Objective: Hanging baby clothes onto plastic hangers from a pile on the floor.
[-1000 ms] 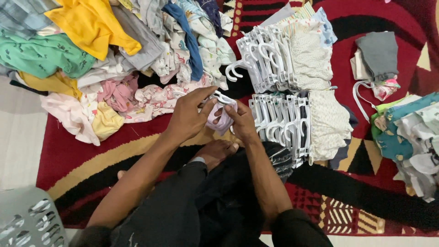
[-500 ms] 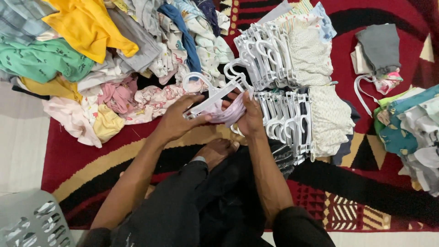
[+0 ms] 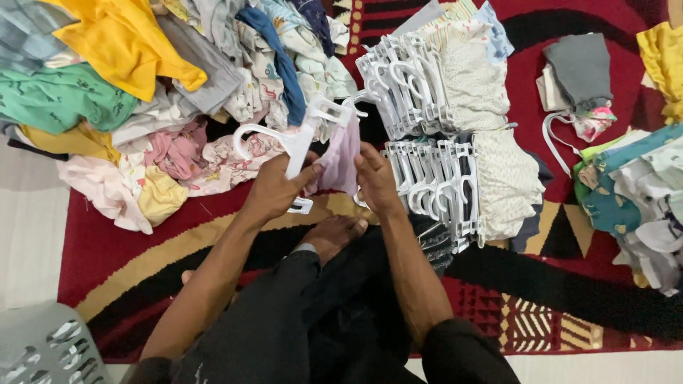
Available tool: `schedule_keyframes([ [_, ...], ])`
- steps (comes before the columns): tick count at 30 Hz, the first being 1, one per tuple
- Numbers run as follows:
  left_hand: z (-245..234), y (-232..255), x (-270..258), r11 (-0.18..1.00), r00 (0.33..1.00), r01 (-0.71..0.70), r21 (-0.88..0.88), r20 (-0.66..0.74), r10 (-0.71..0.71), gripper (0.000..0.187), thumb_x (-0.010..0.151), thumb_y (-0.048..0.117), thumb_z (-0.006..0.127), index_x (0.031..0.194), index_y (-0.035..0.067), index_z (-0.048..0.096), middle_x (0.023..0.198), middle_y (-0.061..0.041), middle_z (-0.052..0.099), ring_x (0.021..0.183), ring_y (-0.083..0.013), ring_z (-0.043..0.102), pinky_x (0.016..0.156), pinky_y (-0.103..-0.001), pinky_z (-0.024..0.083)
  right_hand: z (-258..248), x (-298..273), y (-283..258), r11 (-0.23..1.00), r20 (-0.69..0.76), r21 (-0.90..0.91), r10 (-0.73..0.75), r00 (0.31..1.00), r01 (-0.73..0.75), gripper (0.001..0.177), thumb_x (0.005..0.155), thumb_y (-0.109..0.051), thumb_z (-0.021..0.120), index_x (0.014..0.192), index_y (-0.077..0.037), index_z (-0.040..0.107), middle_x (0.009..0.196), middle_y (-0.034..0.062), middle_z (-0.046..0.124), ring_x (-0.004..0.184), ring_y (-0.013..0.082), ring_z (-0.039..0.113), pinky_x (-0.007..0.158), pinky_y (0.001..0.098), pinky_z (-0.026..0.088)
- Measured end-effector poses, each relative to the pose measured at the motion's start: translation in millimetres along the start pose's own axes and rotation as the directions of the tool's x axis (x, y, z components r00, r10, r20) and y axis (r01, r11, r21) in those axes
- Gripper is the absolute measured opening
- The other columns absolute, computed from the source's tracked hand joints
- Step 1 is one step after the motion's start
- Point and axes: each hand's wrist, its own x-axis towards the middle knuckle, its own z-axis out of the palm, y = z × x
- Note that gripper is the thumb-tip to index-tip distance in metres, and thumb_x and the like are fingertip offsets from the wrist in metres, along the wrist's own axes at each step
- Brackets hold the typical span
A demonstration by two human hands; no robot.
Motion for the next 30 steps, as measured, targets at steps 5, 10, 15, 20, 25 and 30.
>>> schedule_keyframes([
  [5,-9.4,27.9,2.3,0.983,0.991,-0.058,-0.176,-0.132,0.035,0.032,0.112,0.028,0.091,0.134,0.004,0.084,0.072,-0.009,0.082,0.065,-0.0176,0.081,0.067,-0.029,0.063,39.4,-16.3,-31.7,0.927,0.011,-0.361,-0.104,0.994,0.101,0.085,0.113,-0.038,0.095,0.182,-0.009,0.054,0.171,0.0205,0.068,0.162,0.0338,0.063,0.138,0.0551,0.051],
  [10,-4.5,70.1,-18.1,0.925,0.967,-0.126,-0.358,-0.253,0.034,0.026,0.108,0.016,0.096,0.128,0.002,0.084,0.086,-0.015,0.084,0.058,-0.0230,0.083,0.060,-0.033,0.067,45.2,-44.4,10.7,0.938,0.117,-0.309,0.202,0.972,-0.157,0.057,0.118,-0.036,0.087,0.161,-0.002,0.071,0.123,0.0204,0.086,0.107,0.0265,0.086,0.105,0.0485,0.071],
  [15,11.6,94.2,-34.8,0.806,0.951,-0.202,-0.556,-0.308,0.026,0.033,0.100,0.006,0.100,0.124,-0.004,0.081,0.094,-0.015,0.081,0.051,-0.0263,0.080,0.048,-0.035,0.067,69.7,-62.5,51.0,0.908,0.186,0.312,0.232,0.955,-0.281,0.078,0.120,-0.032,0.079,0.185,-0.003,0.049,0.161,0.0277,0.076,0.136,0.0343,0.084,0.115,0.0557,0.073],
  [20,9.2,108.8,-40.3,0.742,0.954,-0.205,-0.638,-0.299,0.007,0.027,0.100,0.004,0.100,0.119,-0.003,0.082,0.080,-0.012,0.074,0.046,-0.0273,0.078,0.043,-0.036,0.065,140.0,-58.7,-15.9,0.782,0.305,0.588,0.020,0.952,-0.205,0.069,0.116,-0.041,0.082,0.172,-0.009,0.058,0.116,0.0192,0.073,0.107,0.0277,0.082,0.096,0.0434,0.072],
  [25,2.9,111.2,-39.2,0.720,0.961,-0.178,-0.671,-0.276,-0.019,0.027,0.100,0.003,0.100,0.117,-0.004,0.081,0.074,-0.016,0.073,0.047,-0.0282,0.077,0.042,-0.037,0.064,140.8,-77.9,36.5,0.611,0.314,0.699,0.204,0.927,-0.371,0.051,0.118,-0.057,0.075,0.135,-0.009,0.078,0.122,0.0179,0.086,0.115,0.0312,0.088,0.101,0.0471,0.072],
  [30,6.6,120.4,-45.4,0.809,0.953,-0.149,-0.569,-0.299,-0.036,0.033,0.097,0.008,0.104,0.118,-0.007,0.084,0.066,-0.013,0.073,0.050,-0.0186,0.077,0.051,-0.030,0.066,159.2,-80.9,40.7,0.704,0.152,0.680,0.141,0.978,-0.207,0.036,0.115,-0.042,0.079,0.141,-0.017,0.082,0.132,0.0105,0.090,0.120,0.0254,0.086,0.107,0.0433,0.069],
])
